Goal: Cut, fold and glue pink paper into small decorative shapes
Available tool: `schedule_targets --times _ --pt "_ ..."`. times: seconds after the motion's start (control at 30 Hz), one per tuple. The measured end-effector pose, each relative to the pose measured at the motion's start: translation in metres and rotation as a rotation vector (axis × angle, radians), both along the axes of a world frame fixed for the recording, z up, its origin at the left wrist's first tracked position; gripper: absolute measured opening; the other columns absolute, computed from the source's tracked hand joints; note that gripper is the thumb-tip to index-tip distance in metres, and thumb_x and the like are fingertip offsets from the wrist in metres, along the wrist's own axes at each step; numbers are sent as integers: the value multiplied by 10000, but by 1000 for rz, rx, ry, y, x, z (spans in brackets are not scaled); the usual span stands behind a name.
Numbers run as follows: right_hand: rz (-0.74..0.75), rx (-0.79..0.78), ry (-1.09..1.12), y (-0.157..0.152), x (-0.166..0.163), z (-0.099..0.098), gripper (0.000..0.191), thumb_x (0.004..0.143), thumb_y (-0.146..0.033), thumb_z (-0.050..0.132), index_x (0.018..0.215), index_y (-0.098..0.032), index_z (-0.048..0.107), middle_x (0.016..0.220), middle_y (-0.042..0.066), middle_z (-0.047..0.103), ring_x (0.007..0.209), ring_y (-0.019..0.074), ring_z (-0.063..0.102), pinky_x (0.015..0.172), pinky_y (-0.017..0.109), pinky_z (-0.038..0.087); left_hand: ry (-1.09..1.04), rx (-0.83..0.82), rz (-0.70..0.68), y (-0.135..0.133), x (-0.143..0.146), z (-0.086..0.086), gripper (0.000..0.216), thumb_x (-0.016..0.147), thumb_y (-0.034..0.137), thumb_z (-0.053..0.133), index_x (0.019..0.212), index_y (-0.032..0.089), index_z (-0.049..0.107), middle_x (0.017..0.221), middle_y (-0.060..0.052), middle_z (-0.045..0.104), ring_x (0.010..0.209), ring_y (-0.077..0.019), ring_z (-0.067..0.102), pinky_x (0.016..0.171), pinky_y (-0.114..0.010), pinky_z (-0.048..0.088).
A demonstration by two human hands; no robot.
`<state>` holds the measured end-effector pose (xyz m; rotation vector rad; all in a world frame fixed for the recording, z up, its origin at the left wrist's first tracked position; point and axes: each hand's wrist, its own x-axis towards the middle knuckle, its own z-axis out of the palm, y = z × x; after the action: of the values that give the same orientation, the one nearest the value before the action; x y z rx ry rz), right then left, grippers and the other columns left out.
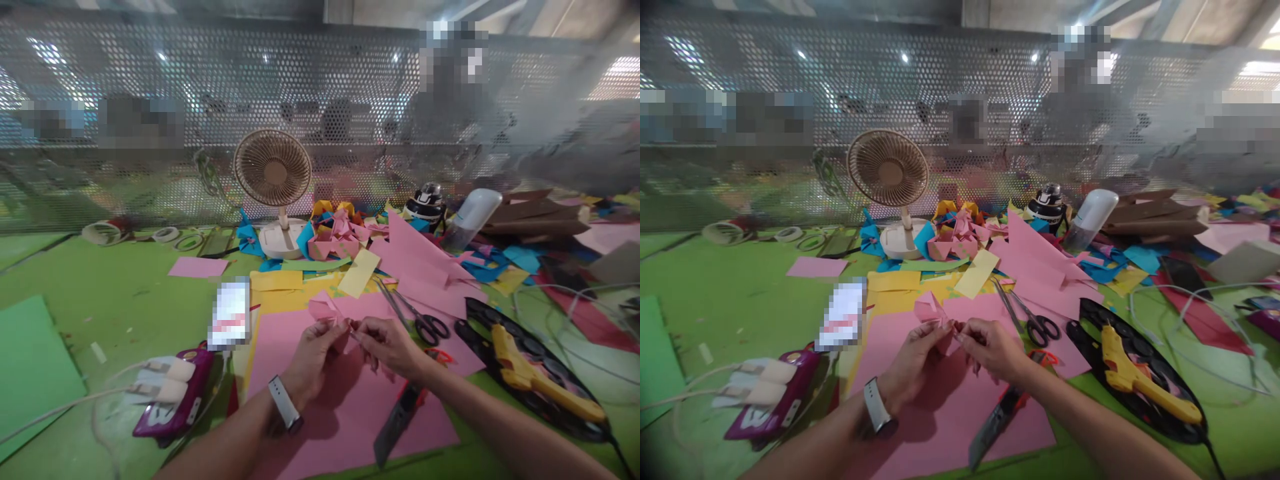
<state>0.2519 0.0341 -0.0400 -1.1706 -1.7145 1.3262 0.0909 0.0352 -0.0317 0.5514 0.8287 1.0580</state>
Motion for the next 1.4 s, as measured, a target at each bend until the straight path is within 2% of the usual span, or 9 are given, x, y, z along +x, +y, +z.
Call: schedule_targets --times 0.13,0.2,0.4,0.9,1.07,1.23,1.27,1.33,1.4 --pt "-35 291 -173 2 3 4 276 888 -348 442 662 -189 447 549 -50 434 490 85 436 463 203 341 84 5 -62 0 -3 6 205 652 294 771 773 153 683 807 -35 690 731 -134 610 683 -228 458" --pt "-77 364 -184 2 4 5 270 902 -331 420 672 -191 442 584 -39 438 549 97 428 514 217 335 145 65 -117 0 -5 9 235 681 335 745 817 161 666 867 -48 689 793 -160 626 698 -255 476" --pt "-148 382 -238 2 6 4 290 924 -358 376 700 -191 449 597 -36 420 548 107 395 526 236 312 356 190 -289 0 -7 12 342 688 423 715 805 108 648 770 -103 696 685 -185 649 630 -280 490" --pt "-101 340 -208 -5 -4 1 302 944 -351 308 683 -217 381 622 -12 478 572 128 468 556 242 359 384 306 -399 2 -11 12 311 740 435 666 764 124 673 696 -88 691 627 -166 644 574 -236 497" --pt "-161 384 -219 -4 -3 -1 297 942 -331 324 670 -218 361 595 -26 439 543 122 428 523 238 332 376 273 -473 2 -13 5 352 737 468 658 756 116 652 715 -105 700 642 -175 656 616 -264 506" --pt "-292 503 -289 10 20 9 309 947 -325 340 662 -214 384 576 -32 415 539 122 420 526 240 333 324 272 -602 2 -16 0 326 736 449 666 720 130 601 740 -100 695 648 -157 643 631 -261 492" --pt "-274 549 -316 13 26 11 306 948 -318 344 668 -212 406 581 -29 432 538 121 432 532 239 342 327 275 -603 3 -18 3 320 739 445 664 715 134 595 729 -96 691 631 -156 638 605 -254 487" --pt "-197 678 -404 18 36 13 279 951 -291 350 721 -203 482 623 -8 501 566 122 479 554 238 367 376 309 -470 9 -24 13 319 747 446 649 679 143 577 656 -75 670 554 -144 612 521 -223 454" --pt "-122 835 -529 21 41 11 249 950 -252 359 810 -195 556 678 19 567 603 128 525 567 239 379 434 416 -99 16 -31 24 335 787 449 598 633 157 541 559 -32 617 473 -110 544 459 -192 390"
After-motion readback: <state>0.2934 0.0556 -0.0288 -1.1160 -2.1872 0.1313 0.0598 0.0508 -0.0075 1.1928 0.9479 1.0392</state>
